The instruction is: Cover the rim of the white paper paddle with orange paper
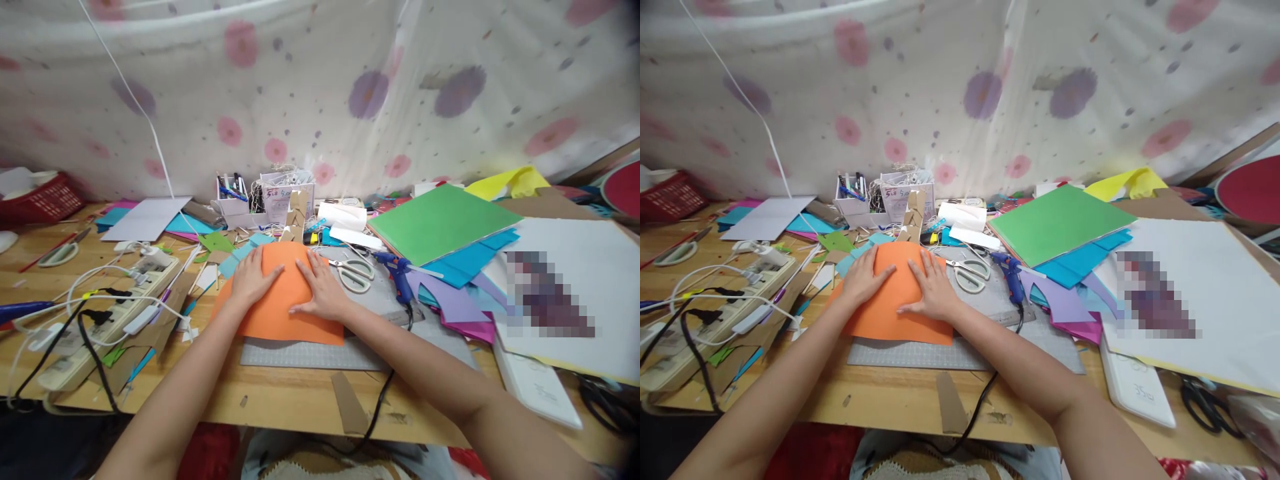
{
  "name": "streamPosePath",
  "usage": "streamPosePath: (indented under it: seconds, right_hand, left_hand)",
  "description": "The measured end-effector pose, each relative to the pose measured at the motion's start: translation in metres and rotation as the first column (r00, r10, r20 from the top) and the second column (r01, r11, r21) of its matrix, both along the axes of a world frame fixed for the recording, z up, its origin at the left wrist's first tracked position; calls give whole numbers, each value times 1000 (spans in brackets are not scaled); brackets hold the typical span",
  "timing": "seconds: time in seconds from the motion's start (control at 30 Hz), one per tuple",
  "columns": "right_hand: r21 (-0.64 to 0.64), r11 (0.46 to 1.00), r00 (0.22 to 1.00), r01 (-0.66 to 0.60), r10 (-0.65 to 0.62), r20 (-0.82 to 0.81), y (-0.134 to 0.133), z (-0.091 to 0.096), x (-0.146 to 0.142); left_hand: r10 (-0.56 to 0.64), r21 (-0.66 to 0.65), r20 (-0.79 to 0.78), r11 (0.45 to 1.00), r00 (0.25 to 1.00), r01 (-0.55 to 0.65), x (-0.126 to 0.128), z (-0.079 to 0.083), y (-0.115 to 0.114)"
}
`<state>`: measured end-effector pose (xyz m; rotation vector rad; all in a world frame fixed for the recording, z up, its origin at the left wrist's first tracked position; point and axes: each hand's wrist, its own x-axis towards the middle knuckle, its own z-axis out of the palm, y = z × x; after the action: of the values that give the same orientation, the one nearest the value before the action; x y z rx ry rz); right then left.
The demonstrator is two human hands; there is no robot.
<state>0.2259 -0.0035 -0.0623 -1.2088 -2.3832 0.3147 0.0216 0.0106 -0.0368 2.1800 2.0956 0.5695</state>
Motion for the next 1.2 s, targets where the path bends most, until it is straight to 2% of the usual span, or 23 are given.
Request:
streamPosePath:
  seconds: [0.23,0.47,0.67,0.8,0.9,1.0,1.2]
  right_hand:
    - [-46,999,997,-2,-1,-71,0,-3,3]
    - [62,998,990,0,9,-142,-3,-7,5]
    - [231,963,987,140,-117,-107,-24,6,15]
    - [232,936,965,263,-258,-54,-37,9,23]
    - [148,928,939,341,-343,-12,-40,7,27]
    - [56,916,916,398,-400,18,-39,6,29]
    - [-69,887,887,456,-446,120,-36,8,30]
  left_hand:
    - [35,-70,-7,997,999,-36,2,9,2]
    - [57,-79,5,995,998,-56,3,26,5]
    - [-69,36,20,997,997,69,18,49,3]
    - [-177,47,8,983,984,177,34,59,10]
    - [-273,-12,8,962,962,273,45,59,25]
    - [-371,-83,5,925,929,370,52,53,43]
    - [-427,-196,50,882,903,428,57,31,65]
